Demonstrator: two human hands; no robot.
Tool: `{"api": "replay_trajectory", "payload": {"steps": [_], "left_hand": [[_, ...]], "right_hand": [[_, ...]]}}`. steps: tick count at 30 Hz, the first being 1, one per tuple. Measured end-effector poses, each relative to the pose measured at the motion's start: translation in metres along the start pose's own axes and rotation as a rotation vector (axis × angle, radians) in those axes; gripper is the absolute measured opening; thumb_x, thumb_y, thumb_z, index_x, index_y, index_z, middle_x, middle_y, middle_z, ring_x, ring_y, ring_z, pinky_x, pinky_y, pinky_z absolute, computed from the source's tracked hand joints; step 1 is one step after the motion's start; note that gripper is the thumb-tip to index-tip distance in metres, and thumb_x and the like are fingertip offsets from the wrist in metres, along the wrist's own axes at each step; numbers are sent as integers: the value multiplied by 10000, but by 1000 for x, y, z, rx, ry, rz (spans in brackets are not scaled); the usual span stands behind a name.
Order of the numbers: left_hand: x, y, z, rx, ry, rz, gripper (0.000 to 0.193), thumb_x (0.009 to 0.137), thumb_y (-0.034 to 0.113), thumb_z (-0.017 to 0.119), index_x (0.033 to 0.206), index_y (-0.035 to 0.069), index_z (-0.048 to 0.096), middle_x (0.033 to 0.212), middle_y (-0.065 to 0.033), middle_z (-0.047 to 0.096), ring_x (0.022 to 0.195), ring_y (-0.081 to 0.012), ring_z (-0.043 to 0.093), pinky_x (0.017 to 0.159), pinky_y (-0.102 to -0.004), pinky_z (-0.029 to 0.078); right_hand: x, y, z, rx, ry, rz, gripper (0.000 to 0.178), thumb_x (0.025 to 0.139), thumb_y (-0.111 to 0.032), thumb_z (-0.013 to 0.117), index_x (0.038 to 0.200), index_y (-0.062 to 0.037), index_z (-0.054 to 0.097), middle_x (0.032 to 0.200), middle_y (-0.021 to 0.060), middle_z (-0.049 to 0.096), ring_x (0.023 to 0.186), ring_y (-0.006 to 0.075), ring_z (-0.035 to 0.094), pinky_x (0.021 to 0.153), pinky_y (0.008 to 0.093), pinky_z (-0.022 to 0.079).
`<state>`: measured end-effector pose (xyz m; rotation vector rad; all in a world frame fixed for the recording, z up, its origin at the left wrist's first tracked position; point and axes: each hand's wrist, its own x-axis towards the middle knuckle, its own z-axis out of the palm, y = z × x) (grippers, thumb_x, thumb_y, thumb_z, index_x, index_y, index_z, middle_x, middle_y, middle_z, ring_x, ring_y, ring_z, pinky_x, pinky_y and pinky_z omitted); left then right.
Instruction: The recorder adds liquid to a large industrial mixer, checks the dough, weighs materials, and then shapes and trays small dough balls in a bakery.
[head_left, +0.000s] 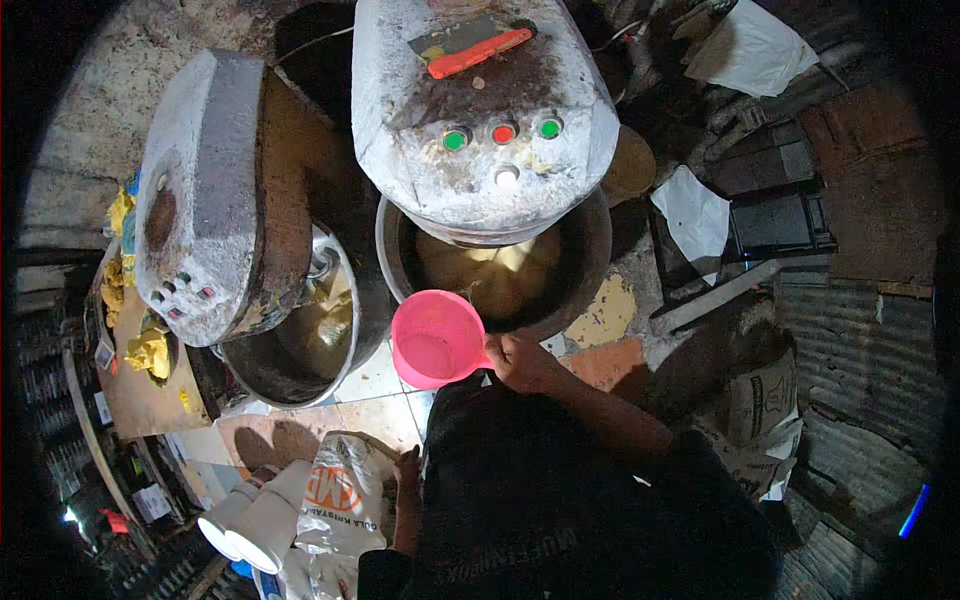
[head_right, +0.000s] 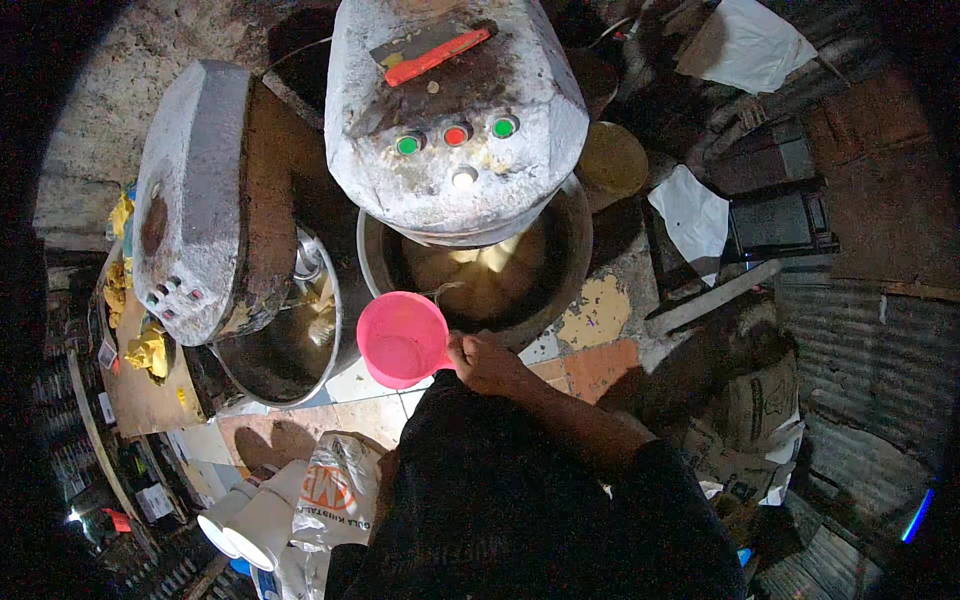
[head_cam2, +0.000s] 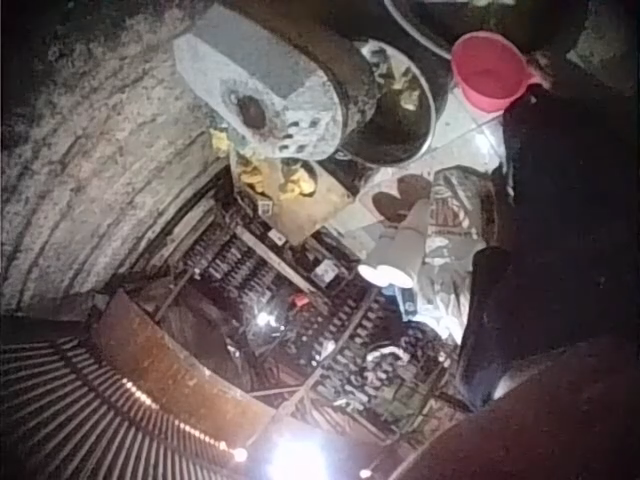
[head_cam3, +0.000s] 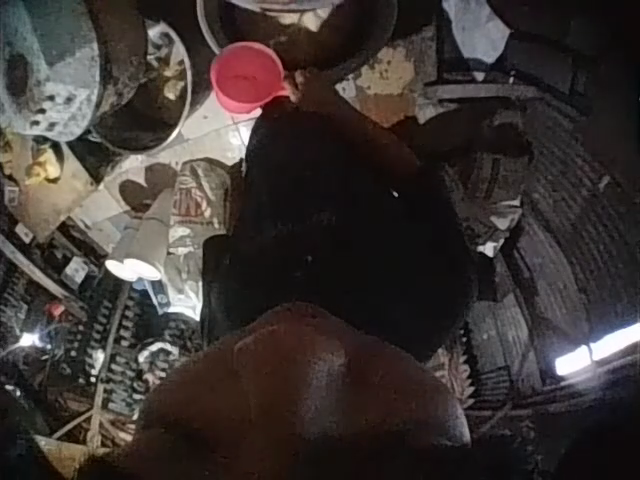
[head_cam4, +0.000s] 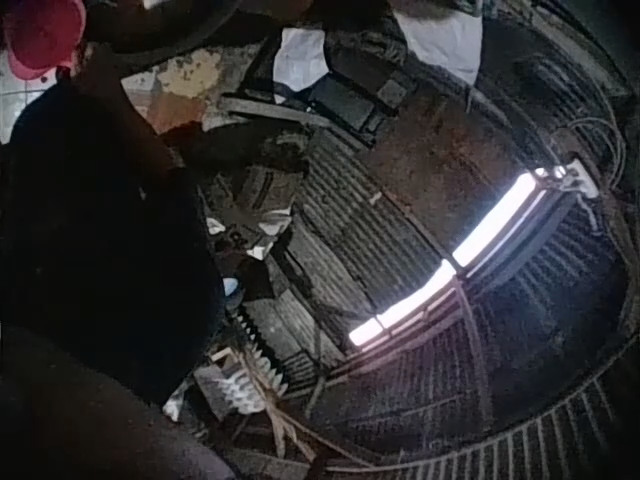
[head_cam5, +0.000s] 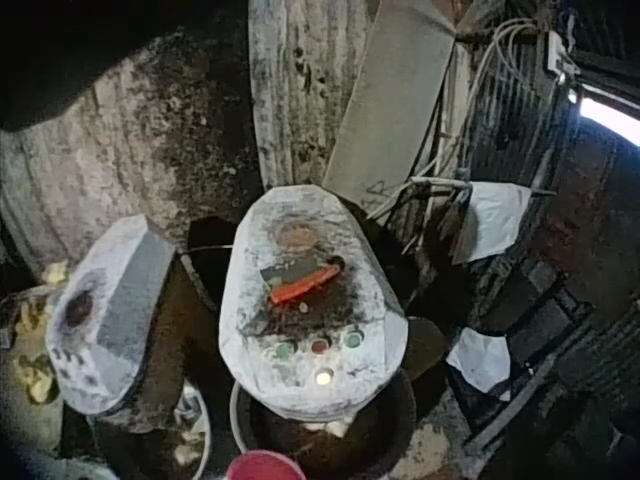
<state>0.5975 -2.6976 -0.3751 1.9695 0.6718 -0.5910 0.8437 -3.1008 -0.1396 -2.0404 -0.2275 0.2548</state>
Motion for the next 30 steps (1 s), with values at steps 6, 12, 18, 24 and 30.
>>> {"api": "replay_trajectory", "payload": {"steps": [6,12,18,24,30], "left_hand": [[4,-54,3,-267,-99,-36,251,863,285,600,837,41,656,636,28,542,529,-109,472,476,-268,365],[-11,-29,-2,909,73,707,225,884,259,572,877,52,659,654,23,555,539,-80,469,476,-252,364],[-15,14,0,-164,81,-521,268,887,284,550,997,67,661,705,-10,594,592,-111,510,509,-297,408],[0,-66,-2,-83,-120,-135,287,845,307,613,1014,83,674,742,-42,616,632,-117,530,552,-291,436],[3,-5,10,-87,-46,-289,292,842,294,616,1014,64,668,801,-53,631,659,-124,548,578,-286,452]], "right_hand": [[0,2,13,-91,1,-68,281,915,-157,377,947,66,545,641,229,545,580,389,572,532,467,441],[0,11,21,-141,66,-222,259,922,-130,371,947,59,546,658,212,552,560,353,570,504,468,430],[-2,7,15,-334,-73,-248,223,902,-81,404,1012,76,517,730,197,561,585,330,570,513,425,439],[3,5,18,-279,-55,-265,197,877,-83,431,949,82,512,669,189,527,573,325,562,504,418,435],[0,3,14,-121,-12,-145,188,884,-121,445,902,47,526,572,196,483,559,355,537,499,454,417]]}}
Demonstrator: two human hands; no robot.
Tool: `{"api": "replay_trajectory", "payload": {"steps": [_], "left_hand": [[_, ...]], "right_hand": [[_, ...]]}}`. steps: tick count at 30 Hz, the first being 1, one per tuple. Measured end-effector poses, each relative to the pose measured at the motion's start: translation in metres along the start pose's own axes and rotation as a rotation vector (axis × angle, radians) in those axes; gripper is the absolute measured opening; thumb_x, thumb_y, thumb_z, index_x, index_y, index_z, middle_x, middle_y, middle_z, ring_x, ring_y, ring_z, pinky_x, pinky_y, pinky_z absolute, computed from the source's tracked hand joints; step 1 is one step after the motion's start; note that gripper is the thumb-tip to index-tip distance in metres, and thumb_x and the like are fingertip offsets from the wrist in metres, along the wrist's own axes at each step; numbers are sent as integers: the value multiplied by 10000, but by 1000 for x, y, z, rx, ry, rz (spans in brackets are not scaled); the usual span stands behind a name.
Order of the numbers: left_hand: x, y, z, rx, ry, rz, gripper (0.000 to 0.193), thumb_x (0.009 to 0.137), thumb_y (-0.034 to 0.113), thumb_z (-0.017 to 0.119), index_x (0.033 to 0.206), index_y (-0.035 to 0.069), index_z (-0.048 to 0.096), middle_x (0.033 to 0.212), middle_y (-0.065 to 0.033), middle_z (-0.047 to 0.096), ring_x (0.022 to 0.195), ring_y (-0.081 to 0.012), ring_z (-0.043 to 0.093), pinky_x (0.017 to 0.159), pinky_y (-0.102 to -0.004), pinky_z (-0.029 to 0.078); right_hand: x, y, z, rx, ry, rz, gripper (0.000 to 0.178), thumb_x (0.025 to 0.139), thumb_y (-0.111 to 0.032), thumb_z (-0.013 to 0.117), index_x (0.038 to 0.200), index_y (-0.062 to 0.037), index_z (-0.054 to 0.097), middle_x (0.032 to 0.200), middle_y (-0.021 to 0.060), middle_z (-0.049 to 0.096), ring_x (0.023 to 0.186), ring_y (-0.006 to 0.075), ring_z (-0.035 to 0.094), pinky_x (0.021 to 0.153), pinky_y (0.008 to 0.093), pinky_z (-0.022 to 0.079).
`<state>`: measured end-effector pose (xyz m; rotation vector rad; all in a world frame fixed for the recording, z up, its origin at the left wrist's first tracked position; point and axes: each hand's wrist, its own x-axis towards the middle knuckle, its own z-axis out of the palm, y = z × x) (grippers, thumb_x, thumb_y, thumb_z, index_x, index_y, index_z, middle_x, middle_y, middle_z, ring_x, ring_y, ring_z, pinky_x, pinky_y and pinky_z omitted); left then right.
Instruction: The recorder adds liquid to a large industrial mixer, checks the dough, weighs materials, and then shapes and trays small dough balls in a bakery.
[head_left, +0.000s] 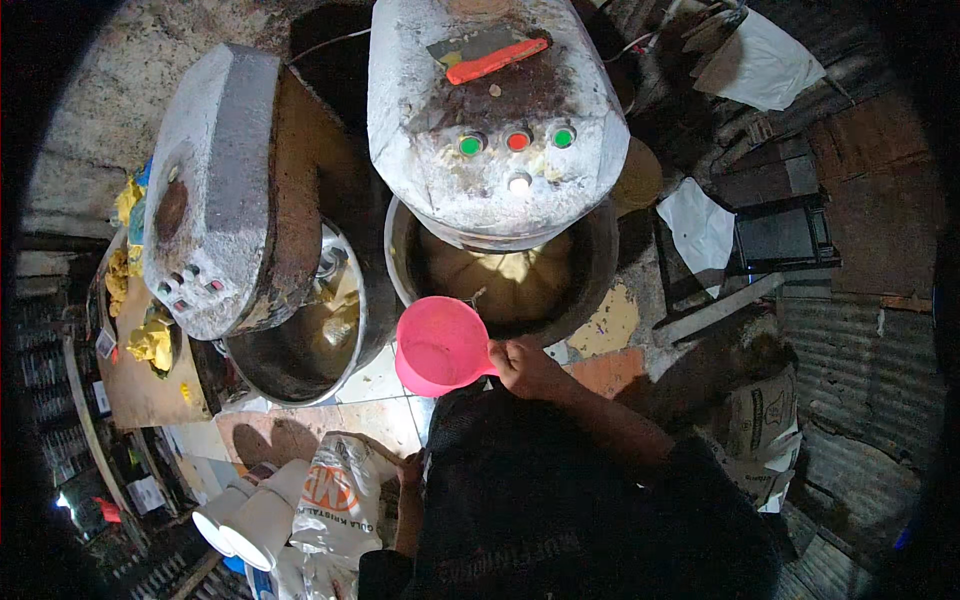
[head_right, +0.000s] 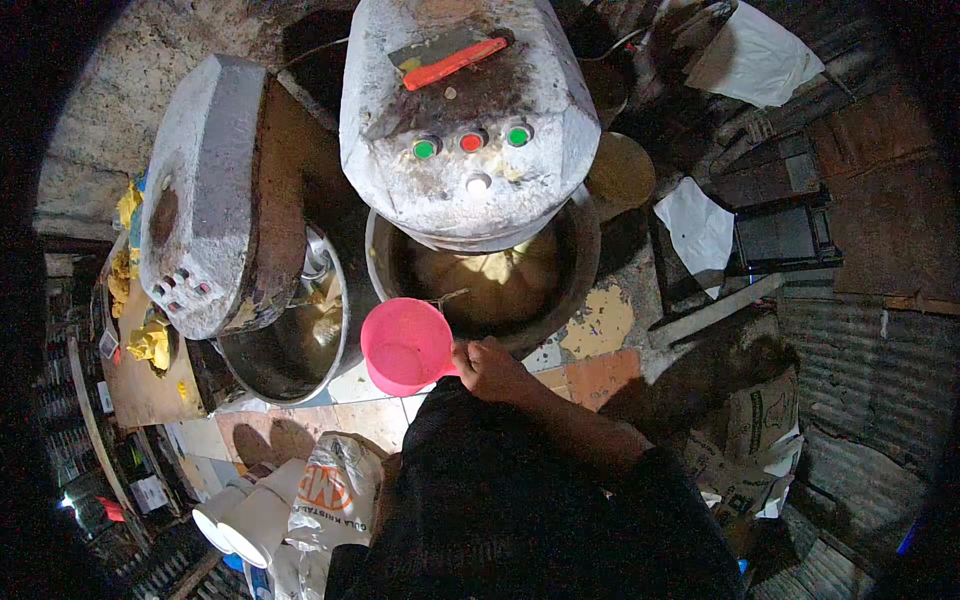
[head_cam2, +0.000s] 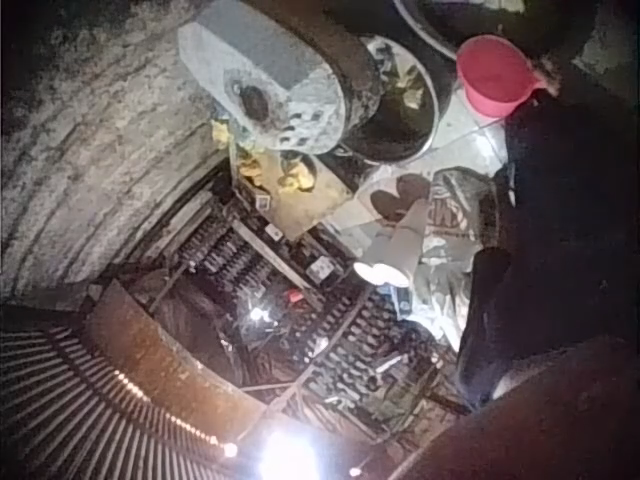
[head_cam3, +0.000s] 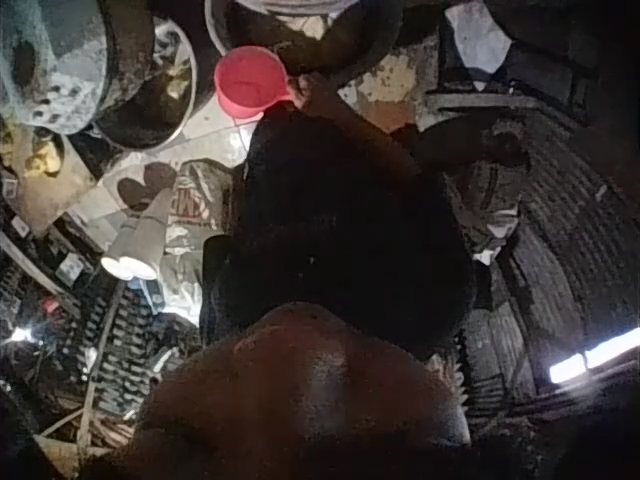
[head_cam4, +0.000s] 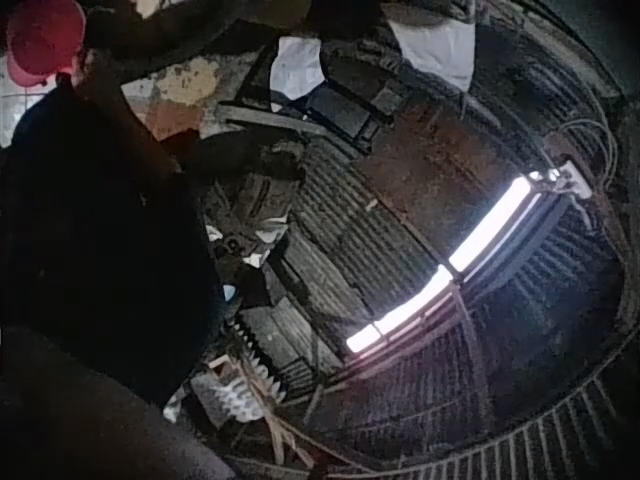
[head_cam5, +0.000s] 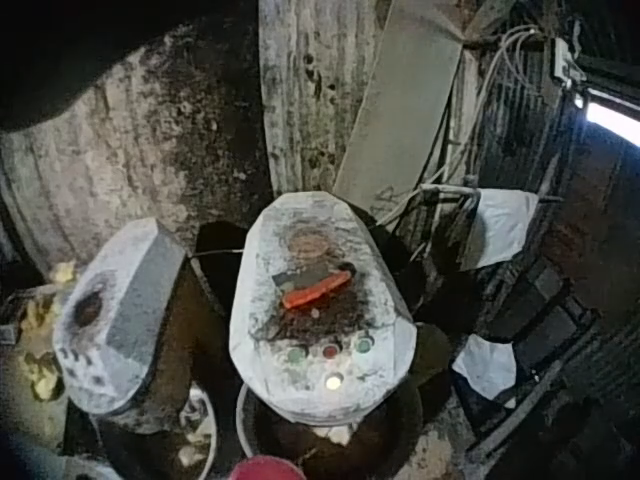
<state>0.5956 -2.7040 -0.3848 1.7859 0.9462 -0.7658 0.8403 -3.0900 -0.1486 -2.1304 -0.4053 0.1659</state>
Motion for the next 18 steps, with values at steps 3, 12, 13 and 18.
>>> {"api": "replay_trajectory", "payload": {"steps": [3,12,13,18], "left_hand": [[-19,11,-6,11,20,-49,293,841,290,617,1014,58,666,821,-57,637,668,-127,554,587,-284,458],[-6,-12,6,-219,72,-74,302,834,273,625,1012,32,659,861,-62,643,697,-135,568,603,-284,466],[-7,-20,3,-243,72,-72,303,833,271,626,1012,29,659,865,-63,644,700,-136,570,605,-284,467],[3,-25,9,-343,75,-58,307,830,263,629,1011,17,656,882,-65,647,713,-140,576,612,-284,471]], "right_hand": [[-9,19,8,29,17,70,205,903,-132,437,917,50,531,567,205,476,558,365,527,517,447,411],[-11,12,8,-309,41,-276,257,838,-56,502,1018,125,531,624,106,468,553,240,508,519,393,406],[-10,14,6,-322,-19,-283,277,820,-44,513,1028,139,525,651,85,469,572,213,504,521,381,406],[-10,14,1,-422,47,-358,264,806,-45,502,1008,123,530,692,129,512,590,256,522,537,378,422]]}}
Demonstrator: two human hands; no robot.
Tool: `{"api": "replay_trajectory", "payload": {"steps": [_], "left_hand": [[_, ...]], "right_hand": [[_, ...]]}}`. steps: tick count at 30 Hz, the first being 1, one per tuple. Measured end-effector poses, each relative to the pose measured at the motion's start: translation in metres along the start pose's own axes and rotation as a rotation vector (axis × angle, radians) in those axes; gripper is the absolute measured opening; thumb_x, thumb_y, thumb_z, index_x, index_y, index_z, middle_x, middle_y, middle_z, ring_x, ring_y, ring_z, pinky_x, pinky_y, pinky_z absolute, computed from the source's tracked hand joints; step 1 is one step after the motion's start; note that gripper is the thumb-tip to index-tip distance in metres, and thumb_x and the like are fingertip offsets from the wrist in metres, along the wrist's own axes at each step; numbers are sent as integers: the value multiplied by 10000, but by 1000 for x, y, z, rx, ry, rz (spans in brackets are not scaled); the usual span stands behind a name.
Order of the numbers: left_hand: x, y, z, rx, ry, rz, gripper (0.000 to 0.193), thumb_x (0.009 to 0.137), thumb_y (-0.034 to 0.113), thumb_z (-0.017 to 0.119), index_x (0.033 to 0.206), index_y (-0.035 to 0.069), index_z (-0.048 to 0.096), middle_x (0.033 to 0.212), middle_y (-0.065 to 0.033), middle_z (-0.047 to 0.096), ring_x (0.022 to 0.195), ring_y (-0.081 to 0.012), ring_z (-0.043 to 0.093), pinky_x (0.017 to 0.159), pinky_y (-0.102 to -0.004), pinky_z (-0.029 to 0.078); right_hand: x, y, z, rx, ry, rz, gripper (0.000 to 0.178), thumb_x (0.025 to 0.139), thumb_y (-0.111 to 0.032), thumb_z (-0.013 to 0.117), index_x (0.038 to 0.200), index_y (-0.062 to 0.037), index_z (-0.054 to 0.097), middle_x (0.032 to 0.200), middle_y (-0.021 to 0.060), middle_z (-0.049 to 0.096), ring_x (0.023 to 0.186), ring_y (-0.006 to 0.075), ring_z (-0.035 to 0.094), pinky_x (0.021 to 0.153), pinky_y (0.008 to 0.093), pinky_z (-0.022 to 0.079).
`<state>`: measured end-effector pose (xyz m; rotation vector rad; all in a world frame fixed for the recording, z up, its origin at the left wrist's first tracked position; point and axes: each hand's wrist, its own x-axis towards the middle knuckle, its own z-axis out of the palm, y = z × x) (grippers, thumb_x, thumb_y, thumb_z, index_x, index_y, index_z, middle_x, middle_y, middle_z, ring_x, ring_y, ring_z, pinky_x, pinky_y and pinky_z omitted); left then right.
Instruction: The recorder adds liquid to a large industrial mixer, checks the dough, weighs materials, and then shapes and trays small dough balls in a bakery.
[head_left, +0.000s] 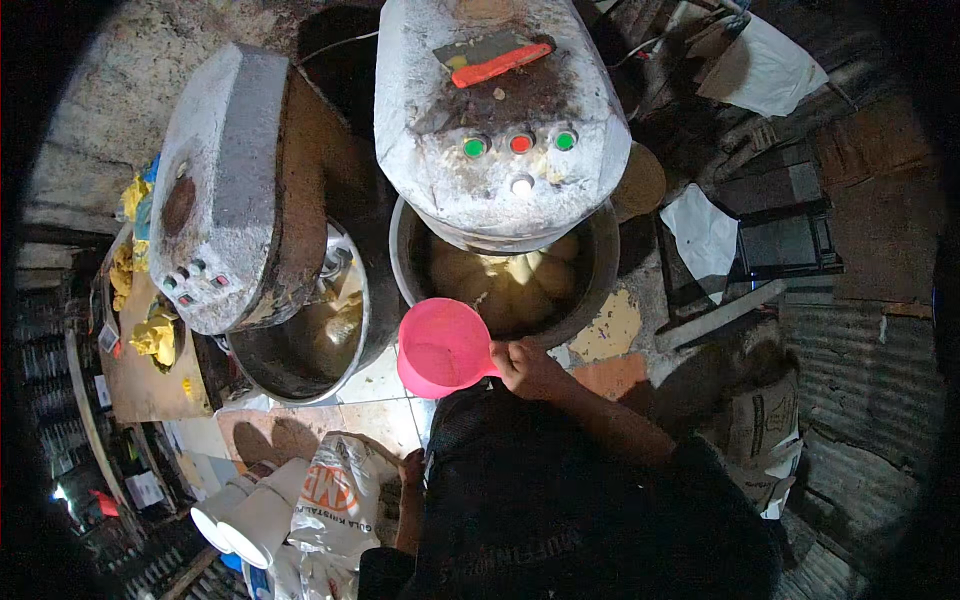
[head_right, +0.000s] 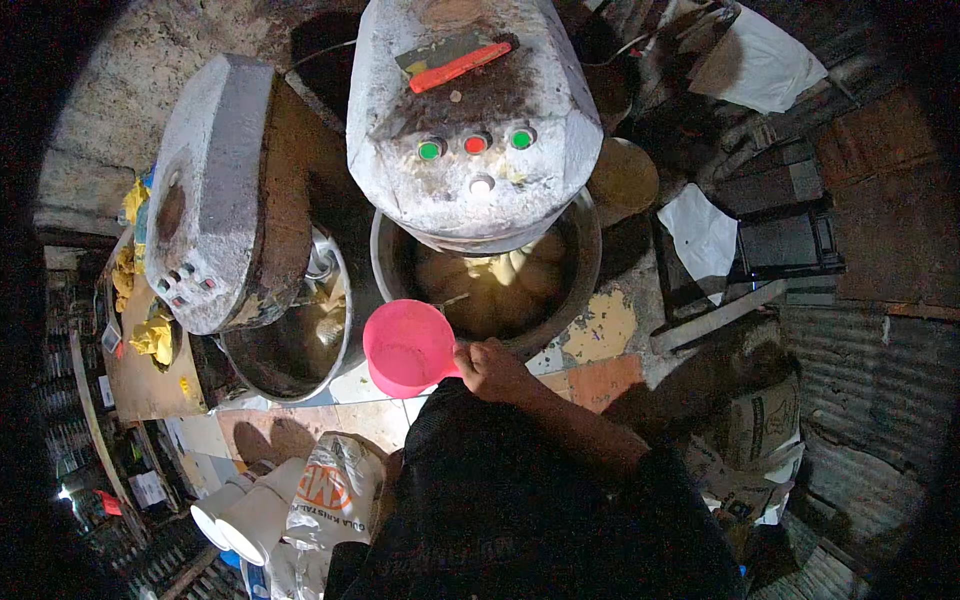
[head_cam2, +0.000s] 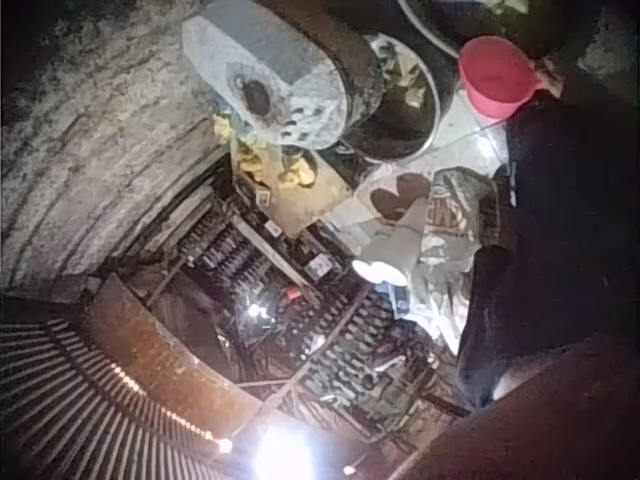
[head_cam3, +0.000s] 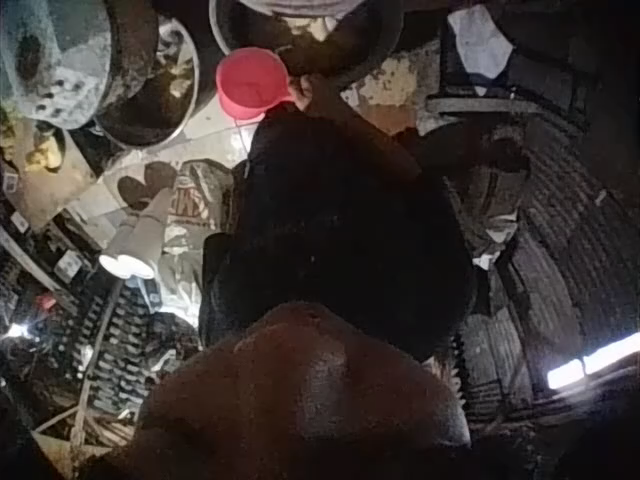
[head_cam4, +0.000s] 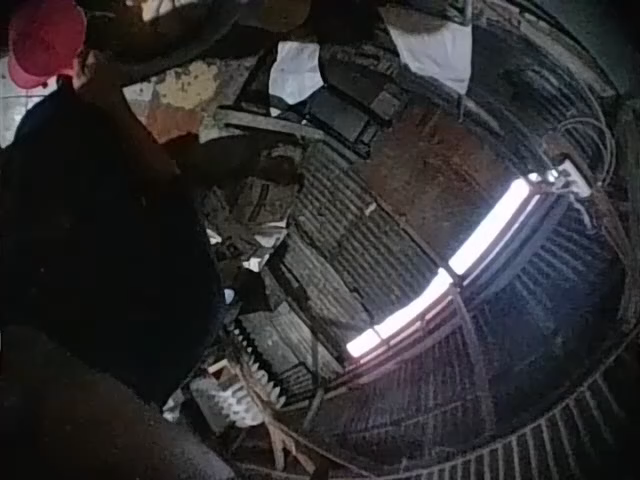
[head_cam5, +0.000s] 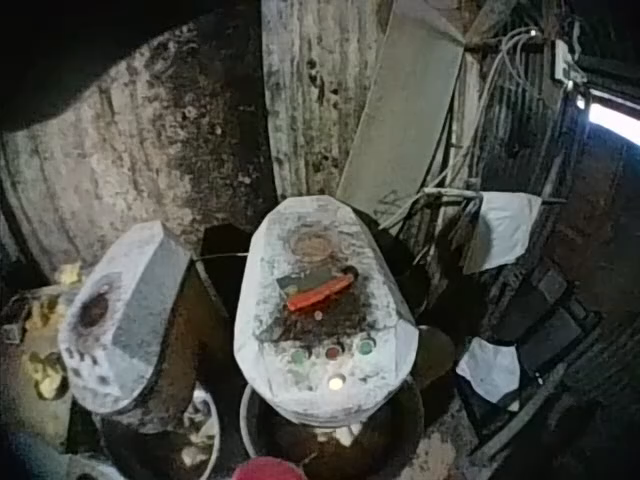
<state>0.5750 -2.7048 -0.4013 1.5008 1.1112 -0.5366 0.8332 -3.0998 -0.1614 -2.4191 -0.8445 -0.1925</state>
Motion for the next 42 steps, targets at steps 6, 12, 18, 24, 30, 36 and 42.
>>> {"api": "replay_trajectory", "payload": {"steps": [6,12,18,24,30,36,42], "left_hand": [[15,-14,-4,-46,-52,3,277,827,197,619,1007,-12,646,865,-89,648,696,-172,591,579,-277,468],[27,-21,-8,-233,-354,58,234,837,140,591,997,-22,643,804,-92,652,600,-132,565,486,-258,427],[3,-18,-5,-66,-18,136,216,860,144,539,945,-11,662,802,-87,663,595,-108,548,456,-252,406],[-63,-63,-75,50,-66,114,229,846,158,543,944,-7,667,806,-88,663,612,-118,549,478,-264,412],[-23,-8,-13,114,-33,91,242,833,173,546,943,-3,672,810,-89,664,629,-127,551,501,-276,418],[-31,-1,-19,163,-31,70,256,820,188,549,942,2,676,814,-90,664,645,-136,553,523,-289,423],[-30,24,-22,190,-41,57,270,806,202,552,941,6,681,818,-91,664,662,-145,554,545,-301,429]], "right_hand": [[2,-4,-4,78,-26,54,227,819,-44,497,977,113,542,720,169,546,610,295,551,551,386,449],[-2,-5,-8,14,-4,19,224,820,-34,521,985,116,545,773,180,565,675,286,572,549,393,455],[7,-10,1,2,87,-83,276,824,-48,512,1044,117,524,699,127,495,618,257,520,543,383,413],[-5,2,3,118,65,18,302,834,-65,492,1071,121,505,650,105,454,546,244,476,497,390,367],[-1,-4,4,168,-10,92,231,867,-88,473,1013,78,537,643,133,474,562,276,510,488,402,379],[16,-8,-11,240,-77,148,205,905,-73,420,978,82,534,641,173,509,602,314,531,511,402,413],[36,-17,-14,110,-45,91,122,837,-93,501,892,7,543,749,150,568,575,304,541,521,401,422]]}}
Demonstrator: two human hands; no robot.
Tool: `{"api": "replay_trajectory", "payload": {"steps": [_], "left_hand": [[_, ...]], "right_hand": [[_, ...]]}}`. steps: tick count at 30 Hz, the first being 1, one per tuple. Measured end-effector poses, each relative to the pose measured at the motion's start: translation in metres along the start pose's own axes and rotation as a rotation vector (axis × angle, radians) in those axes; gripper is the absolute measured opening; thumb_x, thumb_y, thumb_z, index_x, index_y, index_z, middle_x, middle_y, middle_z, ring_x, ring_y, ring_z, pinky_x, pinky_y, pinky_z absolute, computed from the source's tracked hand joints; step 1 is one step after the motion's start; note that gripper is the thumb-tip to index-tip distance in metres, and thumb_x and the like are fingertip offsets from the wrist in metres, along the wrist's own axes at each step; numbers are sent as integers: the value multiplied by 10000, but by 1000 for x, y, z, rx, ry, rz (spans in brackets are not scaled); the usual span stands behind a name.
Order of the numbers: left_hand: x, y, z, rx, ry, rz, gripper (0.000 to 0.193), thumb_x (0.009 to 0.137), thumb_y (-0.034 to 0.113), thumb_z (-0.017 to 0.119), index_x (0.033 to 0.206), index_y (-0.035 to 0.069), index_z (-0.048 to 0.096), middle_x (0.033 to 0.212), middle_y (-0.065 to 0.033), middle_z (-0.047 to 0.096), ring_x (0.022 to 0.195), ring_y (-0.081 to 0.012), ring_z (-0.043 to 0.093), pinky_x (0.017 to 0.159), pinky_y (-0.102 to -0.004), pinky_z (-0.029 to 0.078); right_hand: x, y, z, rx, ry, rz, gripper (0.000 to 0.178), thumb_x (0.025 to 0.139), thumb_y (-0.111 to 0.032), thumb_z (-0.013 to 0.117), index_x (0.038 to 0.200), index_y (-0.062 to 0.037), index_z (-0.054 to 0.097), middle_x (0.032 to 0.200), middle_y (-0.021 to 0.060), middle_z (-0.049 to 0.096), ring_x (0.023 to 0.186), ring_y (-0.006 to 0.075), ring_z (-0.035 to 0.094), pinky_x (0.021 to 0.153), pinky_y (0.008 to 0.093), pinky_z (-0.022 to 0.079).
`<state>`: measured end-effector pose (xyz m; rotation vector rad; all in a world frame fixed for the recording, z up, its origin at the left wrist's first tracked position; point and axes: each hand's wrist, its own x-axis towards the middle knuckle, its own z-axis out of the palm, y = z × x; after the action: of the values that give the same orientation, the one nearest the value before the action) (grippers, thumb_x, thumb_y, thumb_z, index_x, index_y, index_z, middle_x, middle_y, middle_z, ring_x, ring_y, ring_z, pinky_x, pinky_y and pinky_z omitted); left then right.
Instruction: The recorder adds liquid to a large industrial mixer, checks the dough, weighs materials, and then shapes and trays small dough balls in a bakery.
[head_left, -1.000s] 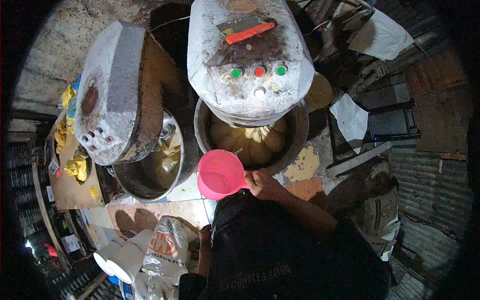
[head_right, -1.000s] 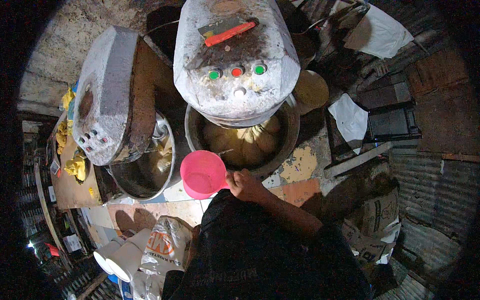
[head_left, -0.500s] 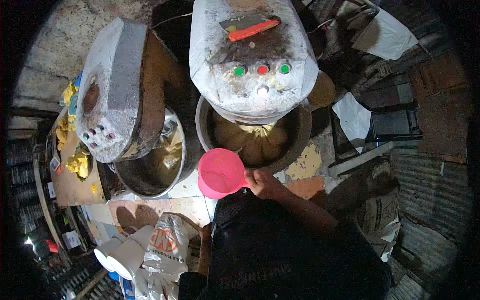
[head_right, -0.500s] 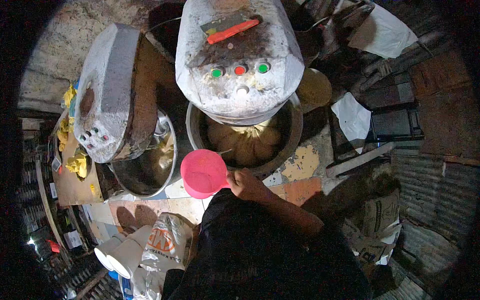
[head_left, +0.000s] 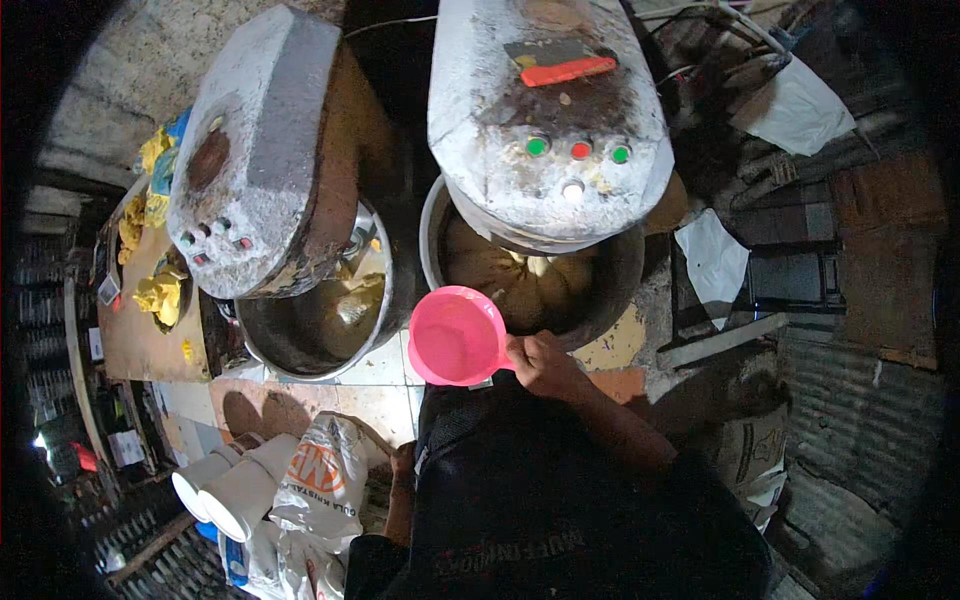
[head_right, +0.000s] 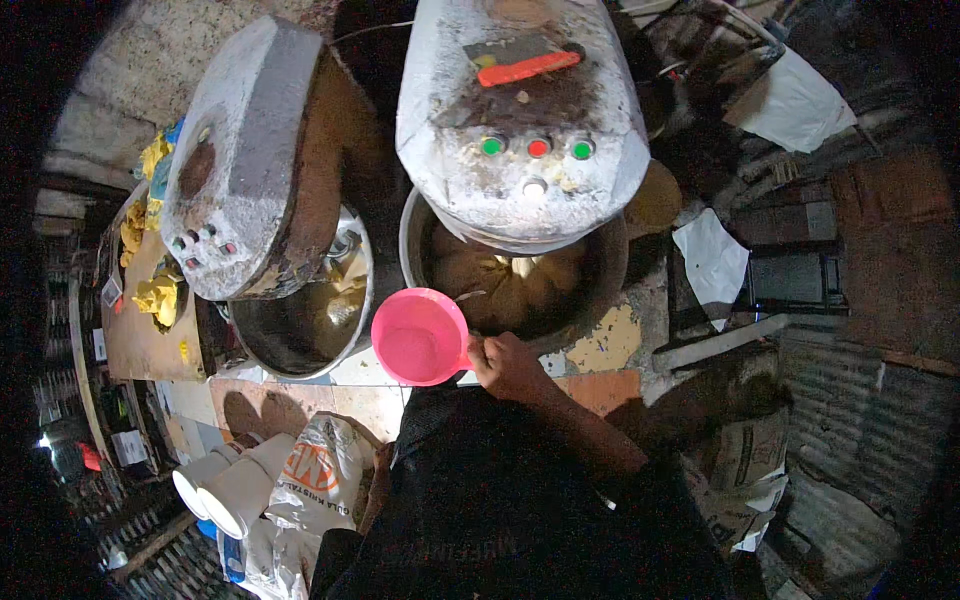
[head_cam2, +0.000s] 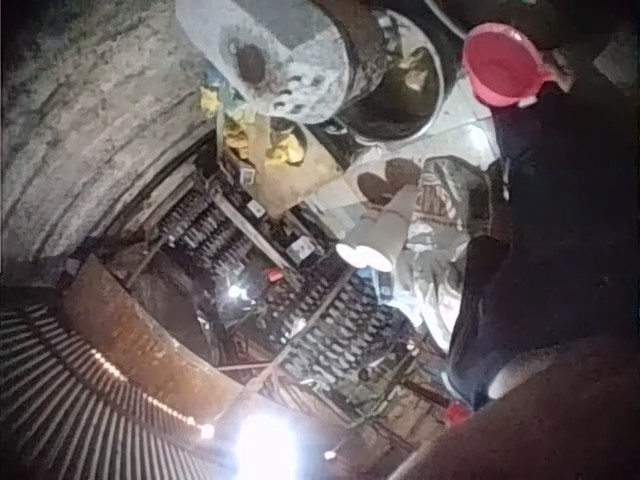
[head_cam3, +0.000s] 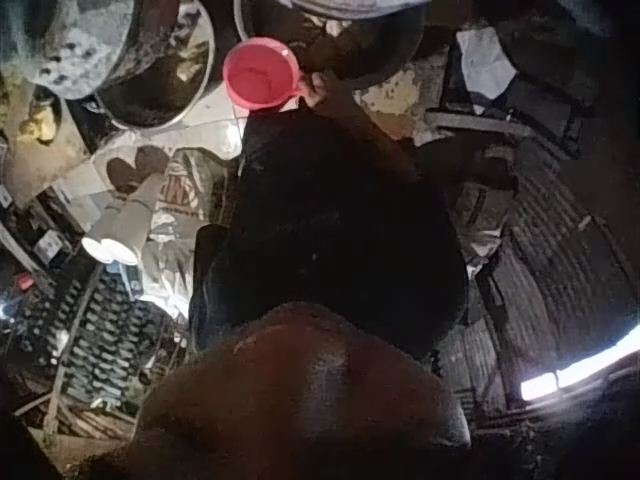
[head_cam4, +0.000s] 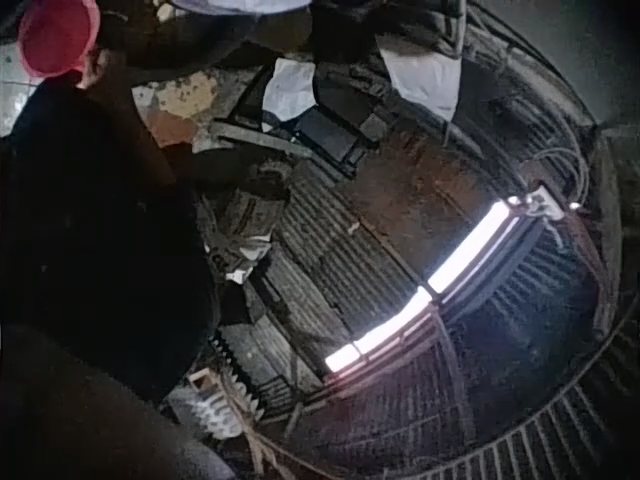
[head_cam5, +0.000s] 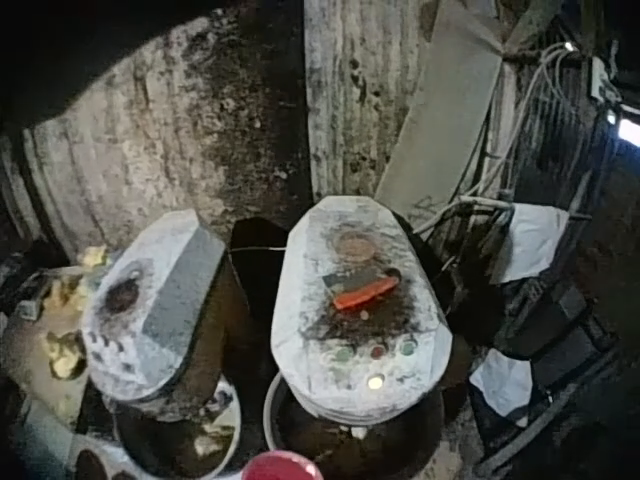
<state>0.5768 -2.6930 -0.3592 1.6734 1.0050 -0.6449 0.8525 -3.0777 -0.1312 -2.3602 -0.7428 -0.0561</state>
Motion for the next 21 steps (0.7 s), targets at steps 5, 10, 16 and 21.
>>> {"api": "replay_trajectory", "payload": {"steps": [5,10,16,21], "left_hand": [[9,14,-12,-23,18,33,282,795,214,555,940,10,685,821,-91,664,676,-153,556,564,-311,434],[53,-49,-60,226,122,581,347,826,291,515,959,19,685,842,-109,673,676,-194,597,640,-324,475],[93,-40,-92,80,53,367,377,837,333,529,1054,49,649,918,-107,670,748,-188,623,656,-313,492],[94,-88,-145,-201,183,359,321,840,300,545,1013,46,636,816,-80,653,650,-172,599,535,-304,472]], "right_hand": [[59,-45,-51,186,-73,176,259,945,-182,398,890,5,568,778,230,576,746,371,581,646,439,433],[148,-101,-94,247,-183,304,527,972,-421,298,848,28,545,754,222,564,774,386,579,701,455,441],[285,-152,-116,262,-255,342,467,962,-370,350,784,5,564,591,101,553,472,204,556,478,357,454],[416,-180,-81,339,-260,289,476,923,-383,383,792,28,586,636,91,586,473,157,553,445,309,462]]}}
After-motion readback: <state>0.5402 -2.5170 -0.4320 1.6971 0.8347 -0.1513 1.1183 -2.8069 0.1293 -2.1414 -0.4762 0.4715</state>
